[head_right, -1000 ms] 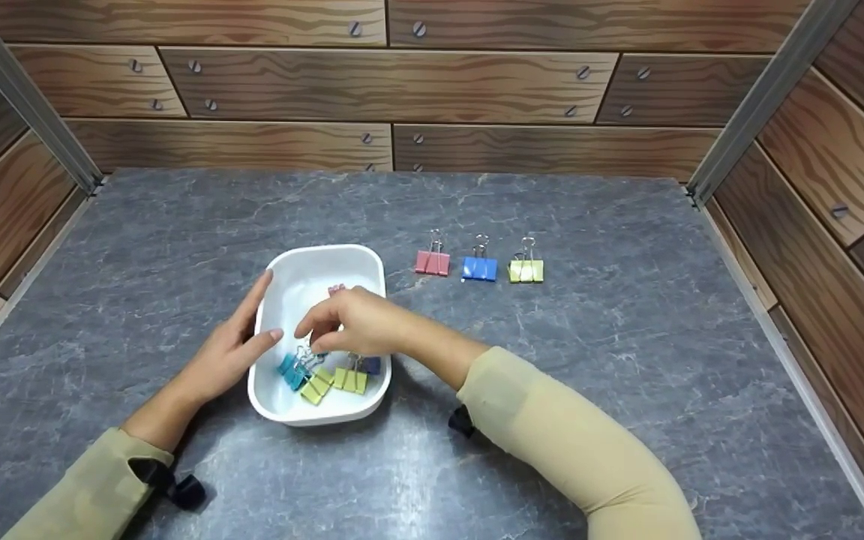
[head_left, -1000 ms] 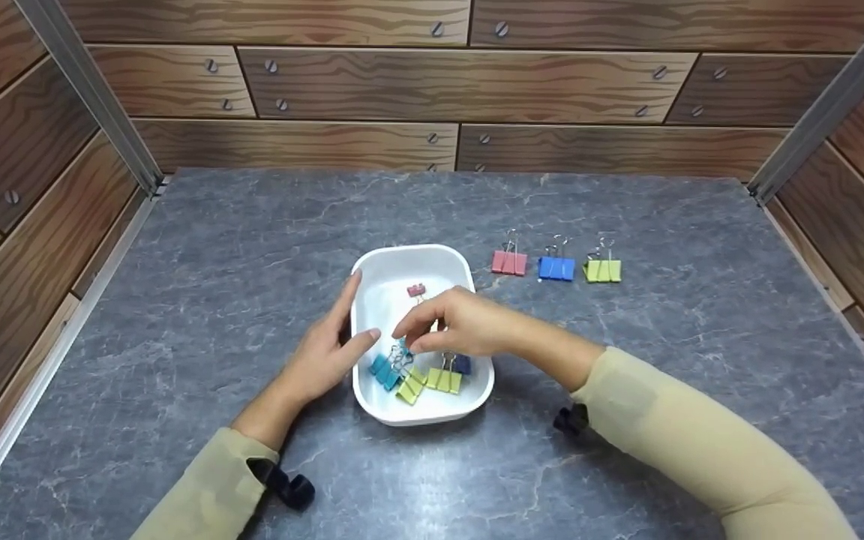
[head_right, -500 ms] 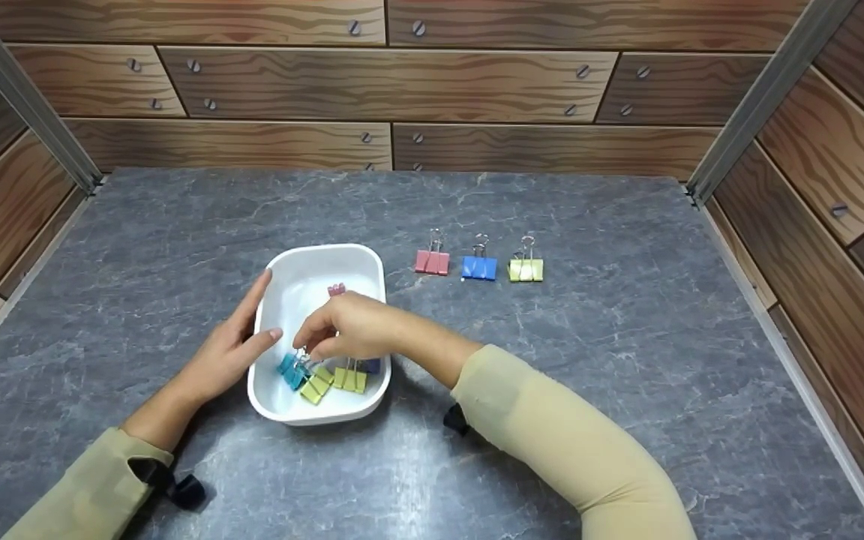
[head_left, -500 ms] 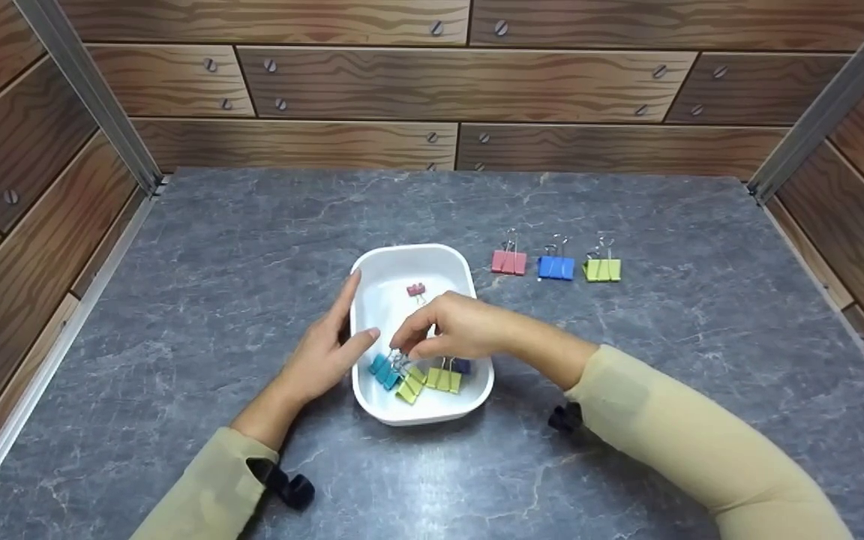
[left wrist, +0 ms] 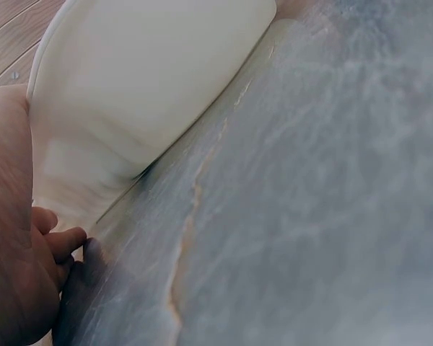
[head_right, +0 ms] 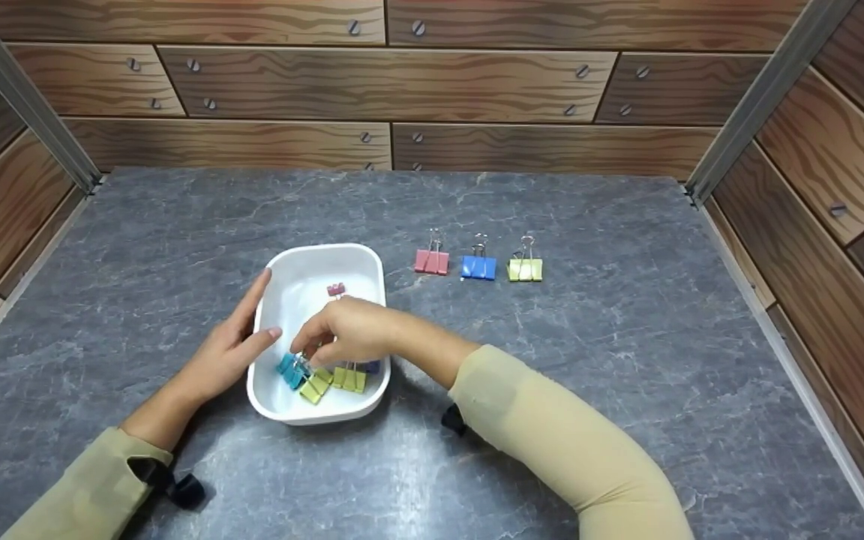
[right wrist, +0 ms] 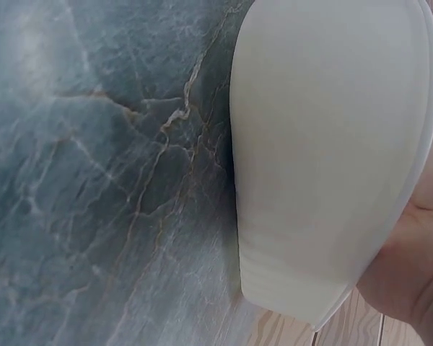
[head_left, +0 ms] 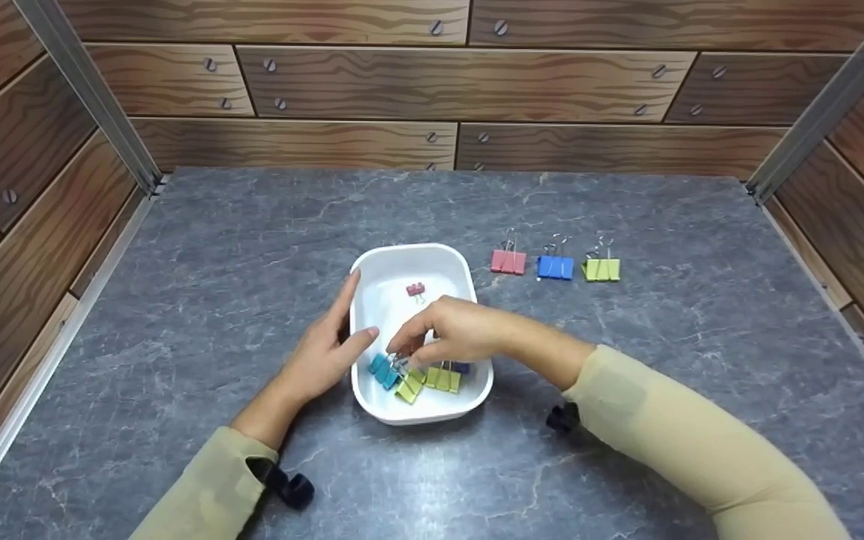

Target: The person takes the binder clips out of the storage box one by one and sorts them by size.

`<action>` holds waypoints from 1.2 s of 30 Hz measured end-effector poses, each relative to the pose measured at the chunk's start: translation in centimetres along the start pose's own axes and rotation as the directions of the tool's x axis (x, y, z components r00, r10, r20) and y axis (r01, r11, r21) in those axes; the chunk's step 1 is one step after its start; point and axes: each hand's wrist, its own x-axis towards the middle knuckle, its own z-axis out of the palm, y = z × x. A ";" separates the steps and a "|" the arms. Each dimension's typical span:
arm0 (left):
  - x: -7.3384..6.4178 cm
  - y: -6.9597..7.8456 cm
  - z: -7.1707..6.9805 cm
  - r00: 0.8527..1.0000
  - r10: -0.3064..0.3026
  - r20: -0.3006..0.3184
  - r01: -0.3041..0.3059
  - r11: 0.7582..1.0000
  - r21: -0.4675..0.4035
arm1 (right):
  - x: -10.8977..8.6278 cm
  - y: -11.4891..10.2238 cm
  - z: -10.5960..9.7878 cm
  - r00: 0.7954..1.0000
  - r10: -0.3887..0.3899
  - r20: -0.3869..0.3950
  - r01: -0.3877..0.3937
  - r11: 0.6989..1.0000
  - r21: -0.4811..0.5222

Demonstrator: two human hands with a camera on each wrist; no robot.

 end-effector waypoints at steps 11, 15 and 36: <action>0.1 0.0 0.1 1.000 0.003 0.002 -0.003 1.000 0.009 | -0.2 0.1 0.3 0.999 0.005 -0.033 -0.005 1.000 0.022; 0.1 -0.2 0.1 1.000 0.009 0.000 -0.009 1.000 0.014 | -0.3 0.1 0.4 0.996 0.007 -0.089 -0.002 0.998 0.055; 0.1 -0.2 0.0 1.000 -0.005 0.006 0.005 1.000 0.013 | -0.5 0.1 1.1 0.912 -0.004 -0.409 0.021 0.999 0.035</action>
